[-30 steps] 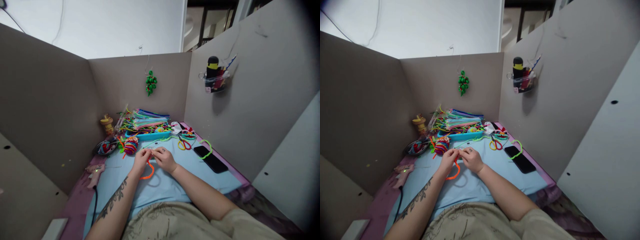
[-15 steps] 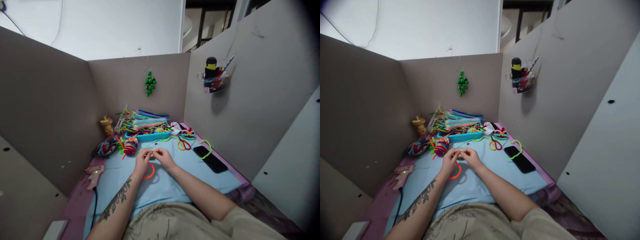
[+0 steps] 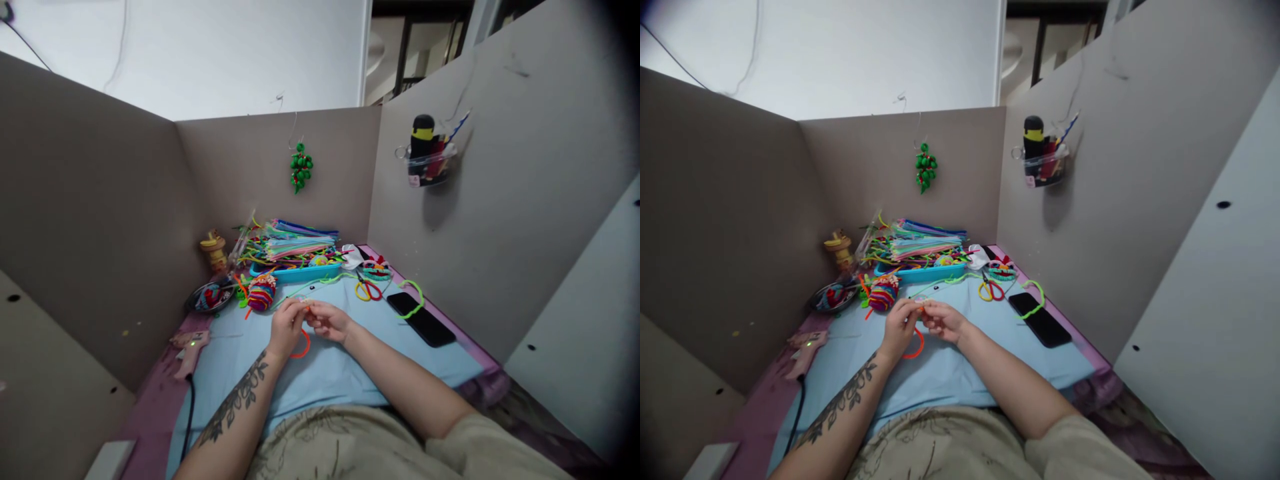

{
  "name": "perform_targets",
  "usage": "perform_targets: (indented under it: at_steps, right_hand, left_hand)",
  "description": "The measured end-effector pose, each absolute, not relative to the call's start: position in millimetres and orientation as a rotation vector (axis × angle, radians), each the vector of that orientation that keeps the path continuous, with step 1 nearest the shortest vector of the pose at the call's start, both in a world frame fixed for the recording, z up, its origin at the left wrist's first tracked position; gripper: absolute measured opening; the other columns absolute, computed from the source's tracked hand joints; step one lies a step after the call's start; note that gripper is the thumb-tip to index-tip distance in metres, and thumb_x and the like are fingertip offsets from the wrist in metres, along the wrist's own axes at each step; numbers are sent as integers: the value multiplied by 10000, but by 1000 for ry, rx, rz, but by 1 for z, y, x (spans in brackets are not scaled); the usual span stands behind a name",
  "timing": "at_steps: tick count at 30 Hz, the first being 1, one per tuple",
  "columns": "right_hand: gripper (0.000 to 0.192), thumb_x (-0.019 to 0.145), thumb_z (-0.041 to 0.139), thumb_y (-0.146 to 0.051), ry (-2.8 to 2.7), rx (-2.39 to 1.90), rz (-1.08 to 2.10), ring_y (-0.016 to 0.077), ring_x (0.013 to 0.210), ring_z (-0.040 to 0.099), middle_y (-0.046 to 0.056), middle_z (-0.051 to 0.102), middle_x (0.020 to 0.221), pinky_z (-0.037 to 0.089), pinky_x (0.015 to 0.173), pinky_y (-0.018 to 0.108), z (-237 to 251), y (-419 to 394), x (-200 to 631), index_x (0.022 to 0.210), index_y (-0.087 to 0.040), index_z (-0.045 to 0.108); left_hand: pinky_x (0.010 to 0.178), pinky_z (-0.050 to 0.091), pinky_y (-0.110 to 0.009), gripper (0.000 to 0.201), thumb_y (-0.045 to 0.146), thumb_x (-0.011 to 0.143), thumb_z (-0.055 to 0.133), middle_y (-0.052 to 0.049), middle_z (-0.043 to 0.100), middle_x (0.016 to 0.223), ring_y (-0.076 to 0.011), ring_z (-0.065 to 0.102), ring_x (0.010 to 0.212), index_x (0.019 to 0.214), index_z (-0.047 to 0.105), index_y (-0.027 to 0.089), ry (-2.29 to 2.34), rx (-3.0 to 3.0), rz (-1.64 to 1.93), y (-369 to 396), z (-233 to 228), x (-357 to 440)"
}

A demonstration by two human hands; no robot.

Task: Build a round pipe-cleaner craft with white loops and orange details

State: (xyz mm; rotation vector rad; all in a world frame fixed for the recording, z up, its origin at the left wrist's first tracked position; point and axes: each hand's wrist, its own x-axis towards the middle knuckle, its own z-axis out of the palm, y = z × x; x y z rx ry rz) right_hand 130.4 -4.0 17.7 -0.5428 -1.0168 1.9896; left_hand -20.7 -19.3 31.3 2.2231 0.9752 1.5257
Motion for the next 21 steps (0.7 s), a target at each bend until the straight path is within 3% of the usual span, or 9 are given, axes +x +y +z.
perform_targets:
  at_steps: [10,16,21]
  right_hand:
    - [220,652,680,-324,-1142,-674,1520,24,350,280,-82,399,445,147,338,172,19,-8,117,662,-152,543]
    - [194,674,624,-322,-1114,-747,1323,35,347,282,-82,410,446,172,348,184,18,-6,116,638,-165,517]
    - [120,712,550,-258,-1325,-918,941,79,466,409,-48,480,524,326,454,205,18,-4,121,641,-161,552]
  left_hand:
    - [752,429,-299,164,257,813,504,-62,601,825,-171,551,811,831,655,196,1026,2092,1581,-17,30,-17]
    - [667,453,-270,268,307,757,576,-78,647,909,-174,585,774,991,630,187,1003,1778,1412,-13,26,-11]
    - [562,430,-241,244,346,704,622,-55,639,718,-139,556,599,823,662,136,1026,1581,1286,-6,21,-11]
